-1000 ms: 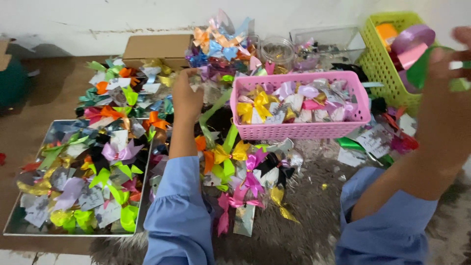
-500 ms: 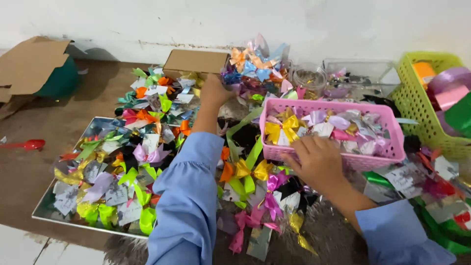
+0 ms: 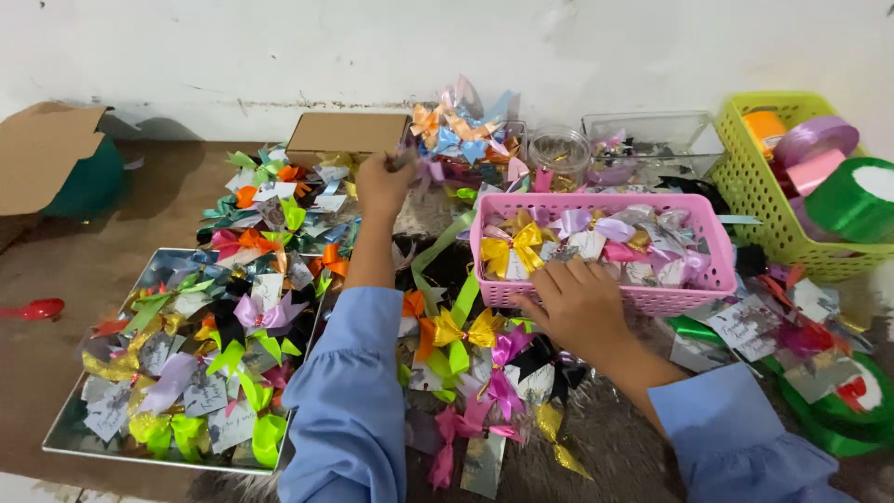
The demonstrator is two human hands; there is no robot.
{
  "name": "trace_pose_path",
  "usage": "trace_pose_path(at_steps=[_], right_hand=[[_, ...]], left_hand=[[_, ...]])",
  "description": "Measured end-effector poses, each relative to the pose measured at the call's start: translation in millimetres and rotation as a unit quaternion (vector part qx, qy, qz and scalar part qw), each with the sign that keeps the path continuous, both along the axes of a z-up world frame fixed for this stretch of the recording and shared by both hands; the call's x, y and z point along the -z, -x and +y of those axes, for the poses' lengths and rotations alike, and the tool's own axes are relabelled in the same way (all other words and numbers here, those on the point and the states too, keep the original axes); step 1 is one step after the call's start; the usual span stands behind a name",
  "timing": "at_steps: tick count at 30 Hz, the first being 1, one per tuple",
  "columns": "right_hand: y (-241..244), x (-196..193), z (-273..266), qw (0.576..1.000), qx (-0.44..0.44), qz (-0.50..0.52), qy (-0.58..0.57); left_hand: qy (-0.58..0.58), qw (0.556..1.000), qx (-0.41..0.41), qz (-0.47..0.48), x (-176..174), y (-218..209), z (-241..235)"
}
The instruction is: The person sorts small decorative bows from a metal tray into a pink basket. They pick up individual bows, sometimes adjusting them, and place them into the basket.
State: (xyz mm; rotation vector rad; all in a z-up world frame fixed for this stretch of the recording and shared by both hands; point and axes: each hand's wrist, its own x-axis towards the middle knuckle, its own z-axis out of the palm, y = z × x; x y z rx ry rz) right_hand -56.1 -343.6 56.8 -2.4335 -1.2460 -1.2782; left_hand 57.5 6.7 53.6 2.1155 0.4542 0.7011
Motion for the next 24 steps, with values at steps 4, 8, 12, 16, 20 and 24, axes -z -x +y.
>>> trace_pose_path(at_steps=[4,8,12,16,20,24], right_hand=[[3.1,-2.7,0.8,1.0,-0.001,0.009,-0.004],[2.0,-0.5,-0.9,0.997,-0.023,0.062,-0.04],[-4.2,2.7,-10.0,0.957,-0.118,0.198,-0.176],[7.8,-24.2,-15.1,0.812,-0.21,0.393,-0.377],[7.2,-33.8,-23.1,0.74,-0.211,0.446,-0.457],[0.8,-37.3,-26.2,0.71,-0.167,0.445,-0.519]], left_hand=[[0.255,0.952,0.106,-0.132,-36.7,14.2,-30.5],[0.341,0.907,0.183,-0.167,-87.3,55.2,-83.2],[0.415,0.847,0.275,-0.187,-87.1,76.1,-112.7],[0.068,0.866,0.336,-0.364,-80.3,84.7,-146.1],[-0.237,0.821,0.25,-0.455,-62.3,81.5,-172.2],[-0.248,0.813,0.277,-0.448,-62.1,96.5,-184.1]])
